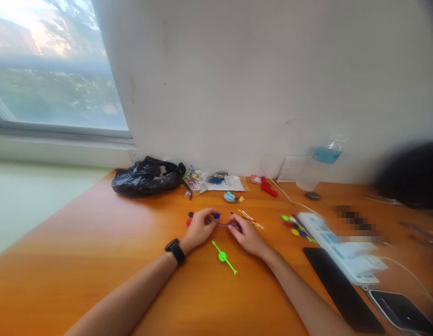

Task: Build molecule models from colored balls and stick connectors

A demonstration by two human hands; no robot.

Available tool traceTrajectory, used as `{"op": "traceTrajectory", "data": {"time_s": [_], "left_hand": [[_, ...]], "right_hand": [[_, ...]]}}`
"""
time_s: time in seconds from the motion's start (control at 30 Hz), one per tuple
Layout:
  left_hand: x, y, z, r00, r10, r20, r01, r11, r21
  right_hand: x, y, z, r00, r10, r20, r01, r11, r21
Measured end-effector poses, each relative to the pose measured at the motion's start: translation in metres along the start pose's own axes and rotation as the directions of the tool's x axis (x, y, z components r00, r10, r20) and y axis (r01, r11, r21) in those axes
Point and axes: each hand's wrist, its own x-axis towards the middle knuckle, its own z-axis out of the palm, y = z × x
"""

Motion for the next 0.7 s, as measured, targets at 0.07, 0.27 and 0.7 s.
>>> {"op": "traceTrajectory", "data": {"time_s": [0.07,0.27,0.7], "left_hand": [[0.001,-0.001,0.000,1.000,-0.015,0.012,0.015,1.000,-0.008],[0.000,0.004,-0.003,0.996,-0.017,0.091,0.014,0.999,0.036],[0.000,0.020,-0.013,0.963,0.068,0.261,-0.073,0.997,0.009]], "right_hand": [[0.000,0.000,0.002,1.000,-0.022,-0.009,0.022,1.000,0.006],[-0.001,-0.006,0.011,0.988,-0.155,-0.005,0.155,0.987,-0.045],[-0.006,-0.013,0.010,0.983,-0.183,-0.024,0.183,0.983,-0.009]]}}
